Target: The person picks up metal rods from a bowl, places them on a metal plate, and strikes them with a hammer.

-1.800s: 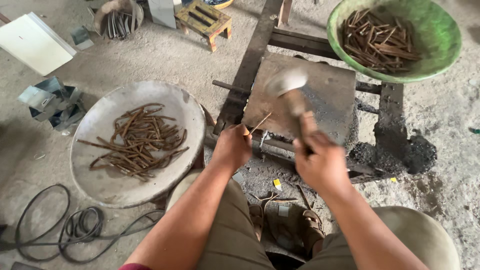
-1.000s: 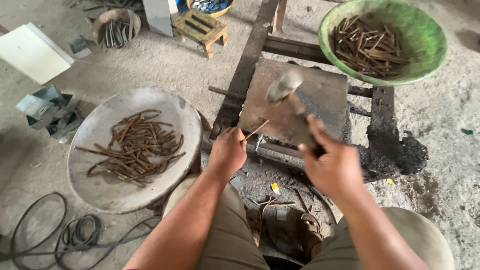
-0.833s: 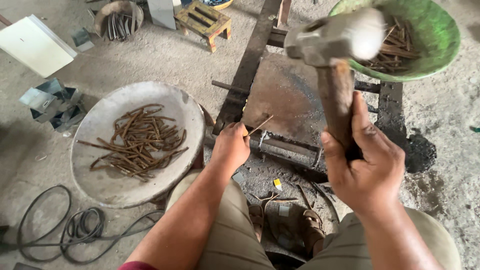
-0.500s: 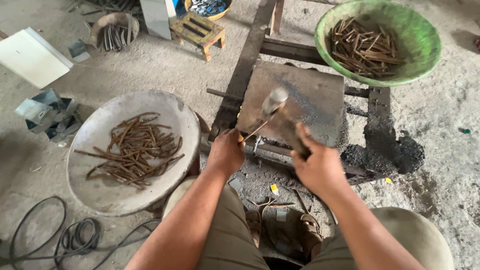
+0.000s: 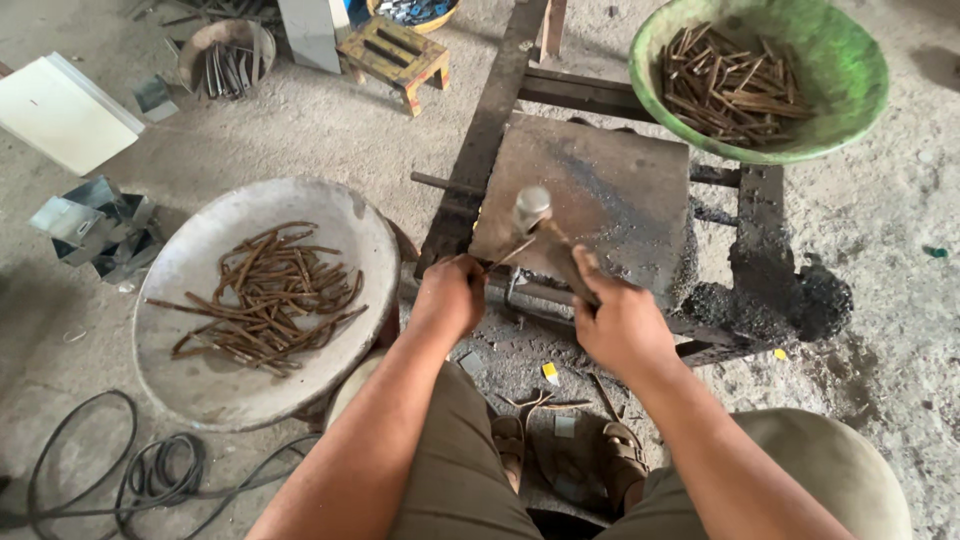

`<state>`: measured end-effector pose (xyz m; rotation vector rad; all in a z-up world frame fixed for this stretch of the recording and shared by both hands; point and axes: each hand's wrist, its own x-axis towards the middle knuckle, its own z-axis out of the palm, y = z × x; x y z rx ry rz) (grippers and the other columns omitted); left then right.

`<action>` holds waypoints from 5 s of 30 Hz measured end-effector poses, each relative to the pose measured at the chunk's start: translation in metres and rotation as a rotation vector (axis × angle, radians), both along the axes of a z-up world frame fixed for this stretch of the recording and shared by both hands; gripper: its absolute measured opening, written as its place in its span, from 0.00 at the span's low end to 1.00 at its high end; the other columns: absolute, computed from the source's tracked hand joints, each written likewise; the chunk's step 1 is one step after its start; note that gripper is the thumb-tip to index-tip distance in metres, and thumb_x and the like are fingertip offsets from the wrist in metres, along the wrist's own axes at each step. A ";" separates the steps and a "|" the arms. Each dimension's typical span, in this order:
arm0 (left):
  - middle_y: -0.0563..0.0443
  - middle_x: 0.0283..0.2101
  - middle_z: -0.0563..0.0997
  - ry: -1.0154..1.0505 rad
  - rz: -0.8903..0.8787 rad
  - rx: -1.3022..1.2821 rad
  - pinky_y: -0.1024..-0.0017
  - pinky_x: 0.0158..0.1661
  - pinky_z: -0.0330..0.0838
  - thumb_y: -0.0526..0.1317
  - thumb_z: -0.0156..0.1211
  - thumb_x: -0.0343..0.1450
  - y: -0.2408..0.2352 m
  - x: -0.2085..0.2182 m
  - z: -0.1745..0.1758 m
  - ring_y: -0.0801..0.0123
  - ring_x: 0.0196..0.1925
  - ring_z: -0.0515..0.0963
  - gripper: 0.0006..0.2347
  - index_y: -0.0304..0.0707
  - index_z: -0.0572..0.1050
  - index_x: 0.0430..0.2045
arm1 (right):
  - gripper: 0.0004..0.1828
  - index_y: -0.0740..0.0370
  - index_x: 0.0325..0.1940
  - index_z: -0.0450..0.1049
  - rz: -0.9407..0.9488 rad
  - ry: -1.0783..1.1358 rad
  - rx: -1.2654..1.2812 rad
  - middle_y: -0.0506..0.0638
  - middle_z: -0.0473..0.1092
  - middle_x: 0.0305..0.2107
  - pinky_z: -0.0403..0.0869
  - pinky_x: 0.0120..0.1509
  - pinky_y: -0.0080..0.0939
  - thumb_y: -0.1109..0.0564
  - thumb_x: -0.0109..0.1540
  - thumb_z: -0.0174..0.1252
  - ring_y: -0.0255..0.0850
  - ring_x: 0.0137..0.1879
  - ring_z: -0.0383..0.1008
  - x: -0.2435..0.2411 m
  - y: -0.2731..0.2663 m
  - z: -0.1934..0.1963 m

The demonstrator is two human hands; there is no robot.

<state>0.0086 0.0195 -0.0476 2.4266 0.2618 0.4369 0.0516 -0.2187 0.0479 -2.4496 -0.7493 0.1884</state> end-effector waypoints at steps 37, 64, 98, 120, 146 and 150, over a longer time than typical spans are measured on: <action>0.31 0.44 0.81 0.444 0.150 -0.112 0.48 0.48 0.71 0.43 0.47 0.75 -0.010 0.001 0.022 0.37 0.48 0.79 0.13 0.40 0.80 0.42 | 0.35 0.49 0.75 0.61 -0.238 0.374 -0.056 0.58 0.79 0.30 0.80 0.38 0.46 0.51 0.63 0.60 0.43 0.28 0.80 -0.004 -0.009 0.009; 0.51 0.37 0.85 0.160 -0.156 -0.403 0.79 0.36 0.71 0.47 0.63 0.72 -0.029 0.020 0.070 0.81 0.35 0.77 0.17 0.36 0.81 0.50 | 0.34 0.50 0.67 0.70 -0.103 0.349 -0.145 0.58 0.81 0.33 0.79 0.49 0.49 0.40 0.59 0.66 0.47 0.39 0.83 0.039 -0.071 -0.048; 0.34 0.43 0.84 0.777 0.428 0.287 0.58 0.48 0.76 0.38 0.57 0.68 0.216 -0.163 -0.015 0.46 0.48 0.83 0.11 0.34 0.85 0.34 | 0.50 0.39 0.81 0.52 -0.108 0.346 -0.622 0.49 0.78 0.26 0.82 0.37 0.42 0.24 0.59 0.53 0.41 0.32 0.81 0.077 -0.070 -0.090; 0.37 0.31 0.84 0.241 0.264 -0.223 0.61 0.35 0.78 0.41 0.61 0.69 -0.002 -0.011 0.024 0.52 0.32 0.85 0.08 0.42 0.85 0.36 | 0.35 0.57 0.72 0.63 -0.297 1.065 0.574 0.57 0.75 0.30 0.77 0.31 0.45 0.65 0.60 0.59 0.45 0.29 0.76 0.035 -0.039 -0.051; 0.34 0.34 0.82 0.151 0.120 -0.095 0.49 0.43 0.74 0.42 0.59 0.72 -0.021 0.011 0.022 0.40 0.40 0.81 0.10 0.33 0.81 0.28 | 0.37 0.63 0.74 0.62 0.080 -0.218 0.026 0.62 0.76 0.31 0.80 0.27 0.46 0.63 0.59 0.58 0.45 0.24 0.77 -0.020 -0.001 0.017; 0.34 0.33 0.82 0.033 0.134 -0.067 0.50 0.42 0.75 0.41 0.60 0.70 -0.023 0.011 0.013 0.41 0.39 0.81 0.09 0.33 0.81 0.28 | 0.35 0.70 0.71 0.63 -0.019 -0.362 0.129 0.60 0.76 0.28 0.76 0.25 0.42 0.60 0.60 0.63 0.43 0.24 0.76 -0.025 -0.018 0.041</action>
